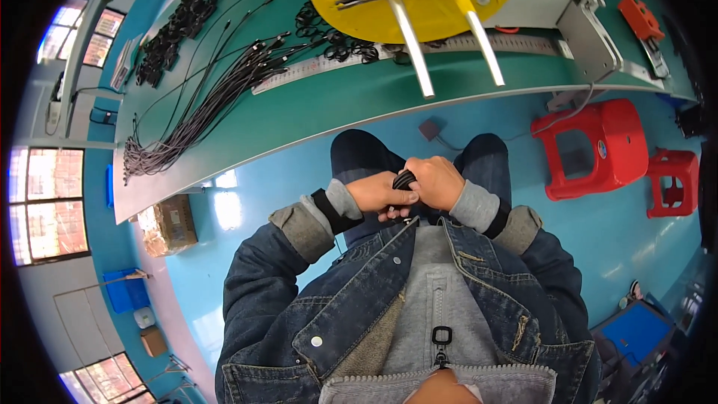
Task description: The person picks up a cable, winds it around the spindles of a machine, and removes the coiled cable. They then secure the coil with a tie and repeat the process for several more cables.
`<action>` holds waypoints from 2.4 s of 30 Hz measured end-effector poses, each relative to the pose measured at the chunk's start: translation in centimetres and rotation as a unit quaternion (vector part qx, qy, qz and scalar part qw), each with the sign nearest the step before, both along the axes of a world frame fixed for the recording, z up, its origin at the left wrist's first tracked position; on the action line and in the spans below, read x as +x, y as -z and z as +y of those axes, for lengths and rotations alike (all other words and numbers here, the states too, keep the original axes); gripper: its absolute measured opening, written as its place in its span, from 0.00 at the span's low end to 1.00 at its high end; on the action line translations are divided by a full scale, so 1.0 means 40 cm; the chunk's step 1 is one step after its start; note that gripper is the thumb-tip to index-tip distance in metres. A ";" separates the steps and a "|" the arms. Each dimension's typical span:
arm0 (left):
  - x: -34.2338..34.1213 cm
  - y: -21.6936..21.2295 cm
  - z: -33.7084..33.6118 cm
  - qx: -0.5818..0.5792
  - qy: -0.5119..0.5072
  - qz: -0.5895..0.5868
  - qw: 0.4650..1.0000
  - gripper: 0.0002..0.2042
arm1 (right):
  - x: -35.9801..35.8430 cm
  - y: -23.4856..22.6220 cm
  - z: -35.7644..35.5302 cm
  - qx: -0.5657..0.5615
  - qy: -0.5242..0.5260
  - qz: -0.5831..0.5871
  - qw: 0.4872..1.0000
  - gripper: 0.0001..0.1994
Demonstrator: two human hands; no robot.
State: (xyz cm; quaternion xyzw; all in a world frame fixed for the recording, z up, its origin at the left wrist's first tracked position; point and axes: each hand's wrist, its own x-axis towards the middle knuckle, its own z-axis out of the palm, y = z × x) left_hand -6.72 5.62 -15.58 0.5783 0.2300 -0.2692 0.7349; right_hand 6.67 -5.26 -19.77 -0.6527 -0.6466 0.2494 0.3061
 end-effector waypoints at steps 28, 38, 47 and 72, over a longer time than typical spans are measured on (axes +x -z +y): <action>0.201 -0.064 0.185 0.200 -0.496 -0.221 0.816 0.06 | 0.169 -0.075 0.277 0.142 0.181 0.054 0.972 0.09; 0.197 -0.067 0.206 0.532 -0.395 -0.171 0.729 0.13 | 0.191 -0.167 0.212 0.084 0.271 0.453 0.845 0.10; 0.194 -0.037 0.218 0.604 -0.402 -0.295 0.622 0.16 | 0.185 -0.160 0.200 0.087 0.255 0.414 0.869 0.09; 0.083 -0.093 -0.027 -0.126 -0.266 -0.222 0.930 0.07 | 0.078 -0.150 -0.083 0.004 0.057 0.728 0.683 0.10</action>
